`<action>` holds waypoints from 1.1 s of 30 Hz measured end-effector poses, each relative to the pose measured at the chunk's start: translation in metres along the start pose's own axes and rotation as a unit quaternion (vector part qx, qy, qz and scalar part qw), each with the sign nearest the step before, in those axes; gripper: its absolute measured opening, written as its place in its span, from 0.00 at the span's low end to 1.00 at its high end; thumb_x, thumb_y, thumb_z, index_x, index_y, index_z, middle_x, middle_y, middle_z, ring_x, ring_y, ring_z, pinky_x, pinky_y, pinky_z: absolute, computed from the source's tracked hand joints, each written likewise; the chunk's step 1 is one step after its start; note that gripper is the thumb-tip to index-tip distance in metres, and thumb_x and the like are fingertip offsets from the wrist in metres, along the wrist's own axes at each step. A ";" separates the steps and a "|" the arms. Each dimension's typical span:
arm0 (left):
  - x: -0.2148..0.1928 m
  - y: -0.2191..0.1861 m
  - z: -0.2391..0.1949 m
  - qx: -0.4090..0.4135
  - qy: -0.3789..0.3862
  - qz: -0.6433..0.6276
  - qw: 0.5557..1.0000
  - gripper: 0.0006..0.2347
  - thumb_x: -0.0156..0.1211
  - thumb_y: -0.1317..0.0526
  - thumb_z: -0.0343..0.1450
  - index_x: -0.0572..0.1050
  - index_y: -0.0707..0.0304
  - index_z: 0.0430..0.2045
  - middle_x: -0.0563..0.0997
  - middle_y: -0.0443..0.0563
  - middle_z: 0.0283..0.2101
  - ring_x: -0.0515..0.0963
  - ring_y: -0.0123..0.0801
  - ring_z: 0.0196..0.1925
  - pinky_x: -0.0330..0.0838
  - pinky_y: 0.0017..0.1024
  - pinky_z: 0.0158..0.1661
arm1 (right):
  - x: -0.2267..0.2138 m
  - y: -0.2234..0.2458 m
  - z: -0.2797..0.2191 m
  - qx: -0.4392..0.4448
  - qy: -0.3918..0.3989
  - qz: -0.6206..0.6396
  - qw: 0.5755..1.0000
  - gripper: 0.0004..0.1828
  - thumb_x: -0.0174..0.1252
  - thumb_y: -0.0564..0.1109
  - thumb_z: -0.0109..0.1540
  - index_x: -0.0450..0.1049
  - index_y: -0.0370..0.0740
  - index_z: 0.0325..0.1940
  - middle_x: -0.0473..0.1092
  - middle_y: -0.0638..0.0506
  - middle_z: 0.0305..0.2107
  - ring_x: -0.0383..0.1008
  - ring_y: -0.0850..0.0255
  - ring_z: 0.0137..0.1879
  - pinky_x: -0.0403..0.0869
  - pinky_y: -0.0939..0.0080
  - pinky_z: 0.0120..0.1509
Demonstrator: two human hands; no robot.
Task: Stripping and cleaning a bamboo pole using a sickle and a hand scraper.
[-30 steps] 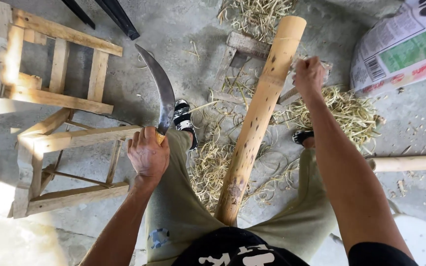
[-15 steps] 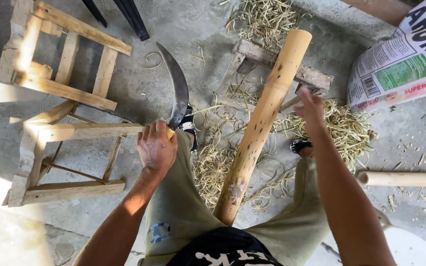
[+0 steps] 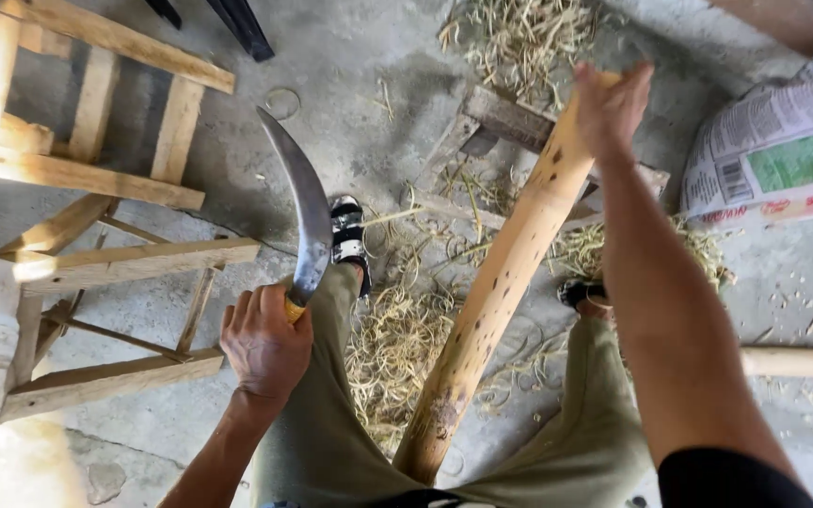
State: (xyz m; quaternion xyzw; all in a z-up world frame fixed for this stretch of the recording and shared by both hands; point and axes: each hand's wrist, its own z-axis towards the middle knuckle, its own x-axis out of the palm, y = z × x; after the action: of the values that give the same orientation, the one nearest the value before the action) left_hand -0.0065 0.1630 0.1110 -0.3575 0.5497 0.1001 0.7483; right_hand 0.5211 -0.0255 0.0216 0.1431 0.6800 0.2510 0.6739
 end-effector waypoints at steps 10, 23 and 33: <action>0.002 -0.006 0.007 0.010 -0.030 -0.008 0.999 0.12 0.72 0.63 0.61 0.74 0.63 0.31 0.78 0.54 0.30 0.79 0.47 0.35 0.70 0.45 0.36 | 0.011 -0.016 -0.039 -0.128 -0.090 0.006 0.988 0.49 0.63 0.61 0.71 0.39 0.33 0.76 0.52 0.27 0.65 0.59 0.37 0.68 0.67 0.36 0.70; 0.003 0.002 -0.008 -0.003 -0.026 0.005 1.000 0.14 0.74 0.59 0.60 0.73 0.62 0.31 0.80 0.54 0.32 0.80 0.49 0.39 0.71 0.46 0.41 | -0.016 -0.012 -0.409 0.137 0.054 0.139 0.979 0.54 0.71 0.63 0.49 0.47 0.38 0.65 0.71 0.37 0.39 0.75 0.53 0.36 0.79 0.51 0.35; 0.005 0.014 -0.012 -0.021 -0.006 0.010 1.000 0.13 0.72 0.58 0.63 0.73 0.62 0.30 0.81 0.55 0.32 0.81 0.47 0.37 0.73 0.45 0.40 | -0.028 0.009 -0.430 0.217 0.068 0.055 0.972 0.45 0.69 0.63 0.50 0.52 0.45 0.60 0.73 0.36 0.43 0.76 0.47 0.43 0.78 0.43 0.45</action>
State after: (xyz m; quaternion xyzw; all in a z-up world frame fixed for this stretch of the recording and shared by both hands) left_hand -0.0207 0.1642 0.0985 -0.3668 0.5465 0.1215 0.7430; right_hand 0.0962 -0.0970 0.0350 0.3054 0.7534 0.1430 0.5646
